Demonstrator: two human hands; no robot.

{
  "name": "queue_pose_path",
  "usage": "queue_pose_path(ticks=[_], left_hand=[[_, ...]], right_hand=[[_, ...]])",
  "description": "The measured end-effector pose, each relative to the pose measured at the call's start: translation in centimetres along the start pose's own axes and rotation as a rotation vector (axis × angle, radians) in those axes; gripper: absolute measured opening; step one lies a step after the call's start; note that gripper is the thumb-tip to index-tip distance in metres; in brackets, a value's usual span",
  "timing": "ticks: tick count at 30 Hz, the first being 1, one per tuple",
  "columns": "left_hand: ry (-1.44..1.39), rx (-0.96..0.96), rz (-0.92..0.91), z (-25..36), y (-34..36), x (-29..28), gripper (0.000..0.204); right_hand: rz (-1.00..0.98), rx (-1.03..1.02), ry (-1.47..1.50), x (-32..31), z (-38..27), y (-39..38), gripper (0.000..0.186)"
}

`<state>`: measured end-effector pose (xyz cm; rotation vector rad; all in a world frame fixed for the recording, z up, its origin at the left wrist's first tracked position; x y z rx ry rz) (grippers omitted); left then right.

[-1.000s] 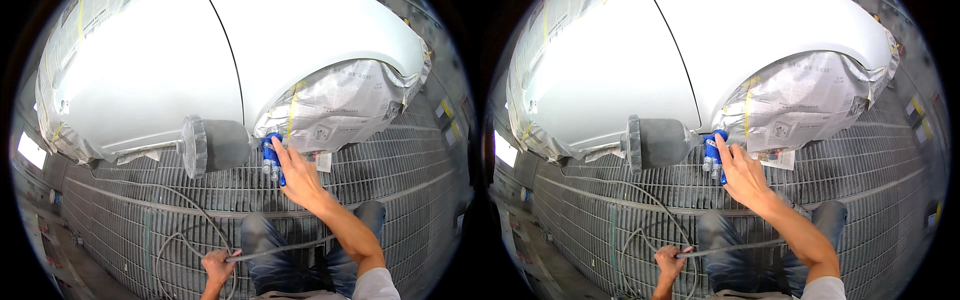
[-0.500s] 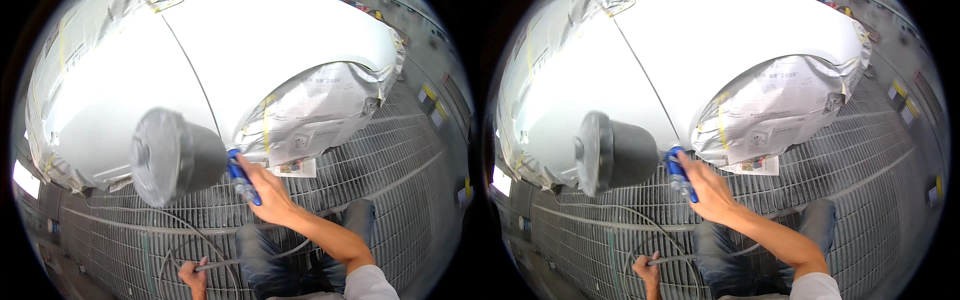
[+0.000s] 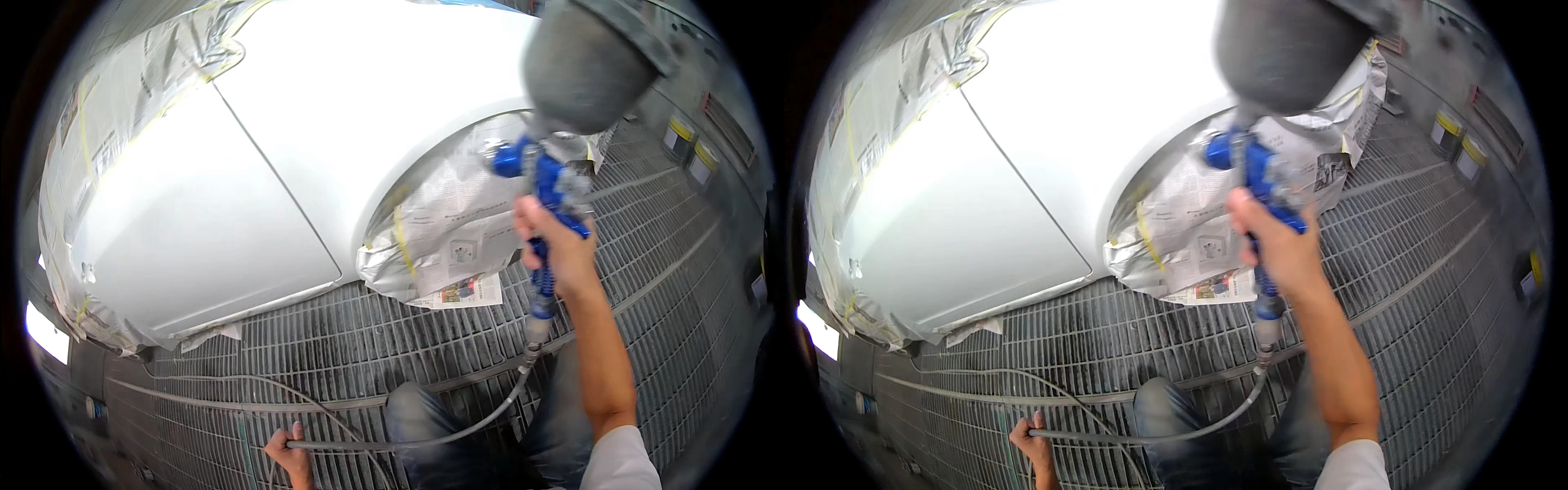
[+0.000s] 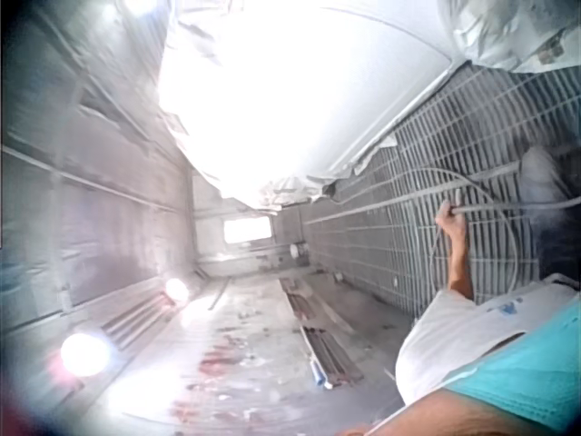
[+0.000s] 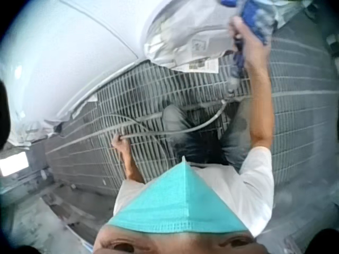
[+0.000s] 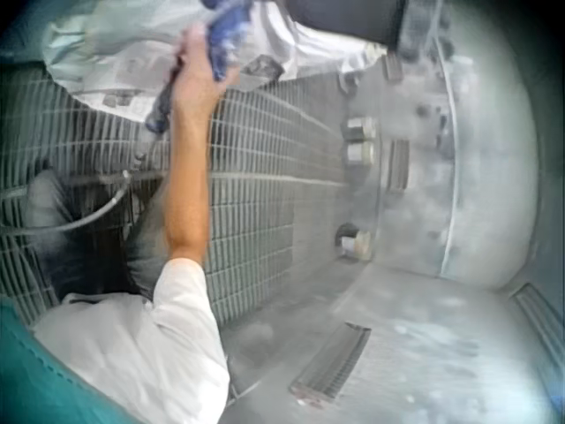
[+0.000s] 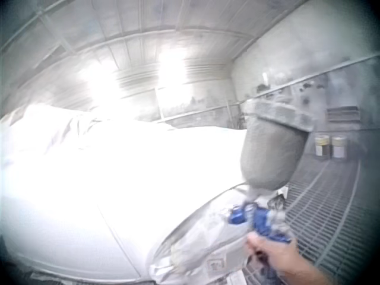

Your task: The person wipes a section of a white car hood with a cloth, then uses a spray gun to apply a coat of white paint. The car is masked with newspaper and tape to protect surrounding areas. The person moves around the vehicle to ensure even coverage.

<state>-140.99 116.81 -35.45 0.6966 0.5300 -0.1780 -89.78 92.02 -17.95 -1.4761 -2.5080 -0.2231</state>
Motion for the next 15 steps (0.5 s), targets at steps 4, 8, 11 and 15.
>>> queue_pose_path(ticks=[4,8,11,15], left_hand=[[0.077,-0.038,-0.035,0.9,-0.1,4.7,0.048],[0.286,0.001,-0.142,4.3,-1.1,11.1,0.051],[0.332,-0.066,-0.512,7.0,-4.8,17.8,0.023],[0.379,0.252,-0.708,15.8,-7.2,26.1,0.017]], right_hand=[[0.188,-0.105,0.063,-10.7,-2.6,1.4,0.015],[0.326,-0.369,0.140,-21.6,-2.6,3.5,0.021],[0.303,-0.318,0.172,-28.9,0.5,7.1,0.029],[0.044,-0.068,0.261,-32.9,6.3,10.1,0.031]])
Point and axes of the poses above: each hand's wrist, its own y-axis towards the middle knuckle, its own x-axis out of the palm, z = x × y, the point moved 9 cm from there along y, towards the middle knuckle, and after that the axes turned 10 degrees about x, right-handed, at the moved point
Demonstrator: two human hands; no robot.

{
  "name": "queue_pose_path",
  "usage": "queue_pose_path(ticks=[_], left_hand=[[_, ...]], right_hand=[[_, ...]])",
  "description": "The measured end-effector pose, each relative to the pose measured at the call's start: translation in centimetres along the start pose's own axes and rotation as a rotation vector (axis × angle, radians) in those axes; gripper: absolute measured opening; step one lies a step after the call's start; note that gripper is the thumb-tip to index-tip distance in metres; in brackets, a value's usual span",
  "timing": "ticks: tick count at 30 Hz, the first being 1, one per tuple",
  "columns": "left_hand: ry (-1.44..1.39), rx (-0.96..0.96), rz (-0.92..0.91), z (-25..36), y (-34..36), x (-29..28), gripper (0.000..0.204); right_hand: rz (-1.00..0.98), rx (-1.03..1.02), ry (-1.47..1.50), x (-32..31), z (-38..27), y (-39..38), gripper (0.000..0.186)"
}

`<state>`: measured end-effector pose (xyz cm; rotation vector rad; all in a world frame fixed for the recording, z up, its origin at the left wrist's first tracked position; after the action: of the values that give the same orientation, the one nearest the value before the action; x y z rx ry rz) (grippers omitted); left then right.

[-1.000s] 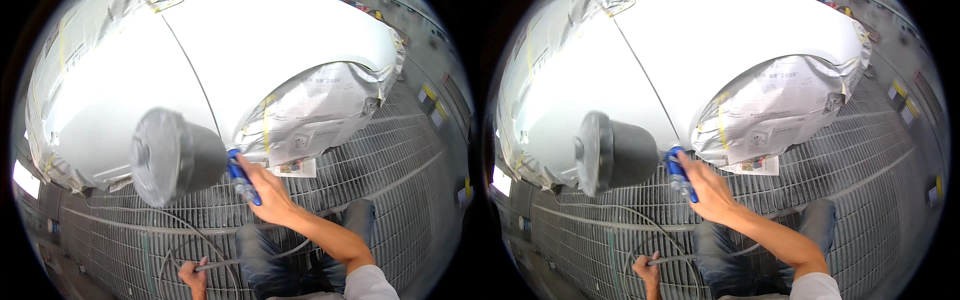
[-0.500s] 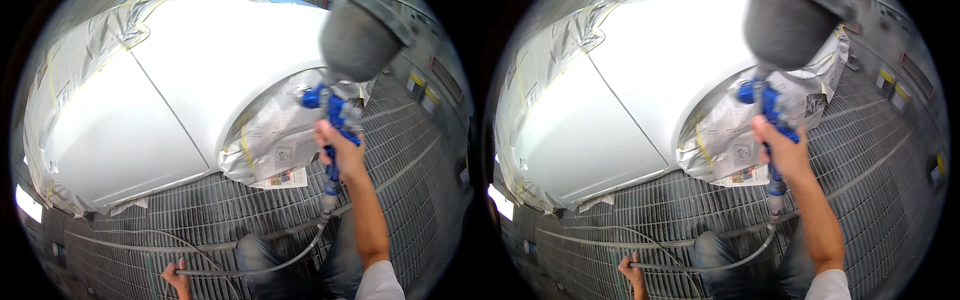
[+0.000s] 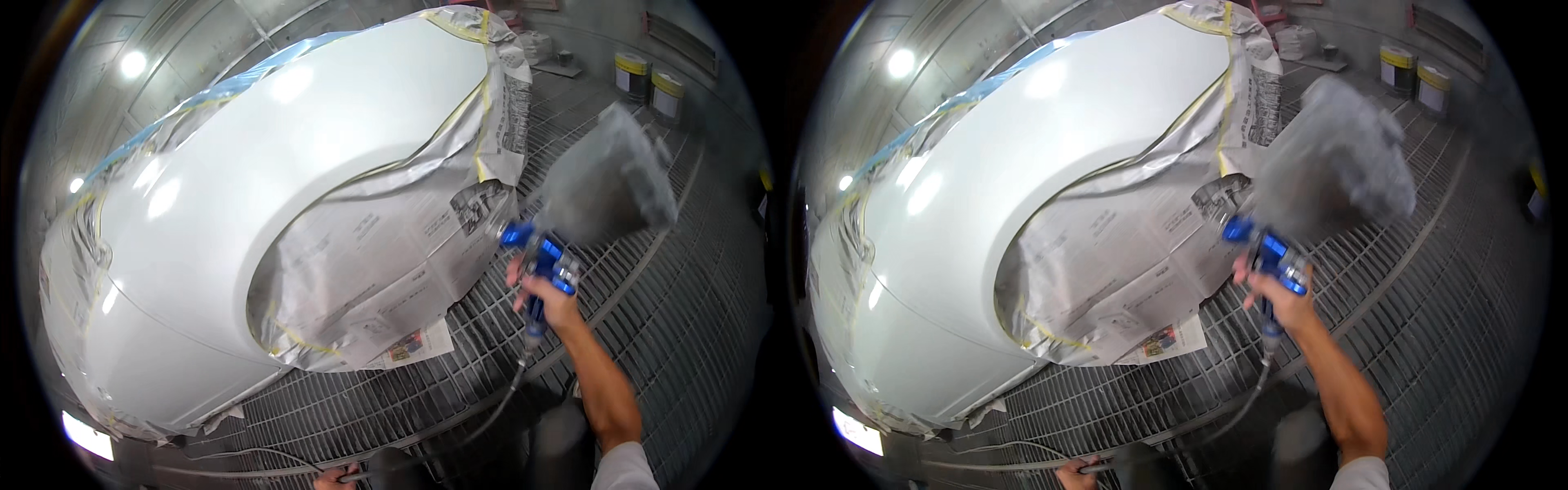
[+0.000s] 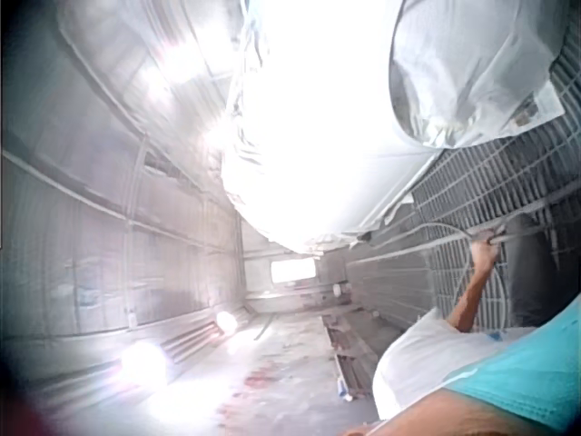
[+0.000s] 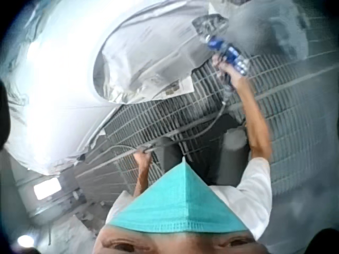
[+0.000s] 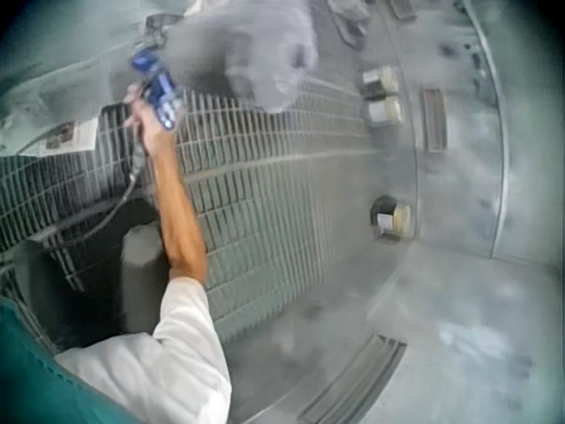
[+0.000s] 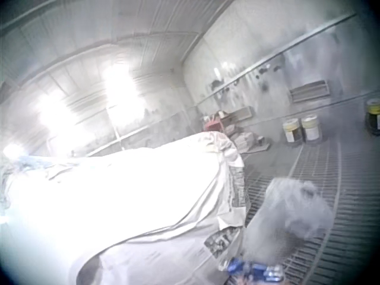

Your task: The person wipes a section of a white car hood with a cloth, then uses a spray gun to apply a coat of white paint. The car is masked with newspaper and tape to protect surrounding areas. The person moves around the vehicle to ensure even coverage.

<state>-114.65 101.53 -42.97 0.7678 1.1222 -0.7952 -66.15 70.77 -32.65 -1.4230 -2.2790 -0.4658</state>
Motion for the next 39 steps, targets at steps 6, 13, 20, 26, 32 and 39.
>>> queue_pose_path(ticks=[6,13,20,26,32,39], left_hand=[[0.081,-0.008,-0.182,13.1,4.4,-1.9,0.011],[-0.055,-0.267,-0.284,23.0,7.7,-8.6,0.050],[-0.110,-0.341,-0.419,31.3,10.1,-12.8,0.049],[-0.122,-0.384,-0.491,37.6,12.4,-16.1,0.051],[-0.096,-0.349,-0.448,40.9,15.7,-17.8,0.048],[-0.356,-0.657,-0.090,37.3,16.1,-24.2,0.043]], right_hand=[[-0.156,0.243,-0.107,-2.7,1.5,3.4,0.018],[0.045,0.301,-0.294,-8.0,-3.7,8.1,0.011],[0.061,0.345,-0.243,-13.1,-13.6,13.4,0.016],[0.121,0.358,-0.237,-15.2,-22.3,20.2,0.013],[0.125,0.199,-0.244,-15.2,-29.0,24.3,0.020],[0.180,0.490,-0.343,-14.5,-32.2,24.7,0.020]])
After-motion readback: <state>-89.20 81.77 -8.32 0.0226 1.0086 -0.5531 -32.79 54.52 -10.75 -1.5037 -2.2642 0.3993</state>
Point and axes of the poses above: each hand's wrist, its own y-axis towards the middle knuckle, its own x-axis out of the palm, z = x × y, the point moved 9 cm from there along y, towards the middle knuckle, and after that the axes turned 10 degrees about x, right-handed, at the moved point
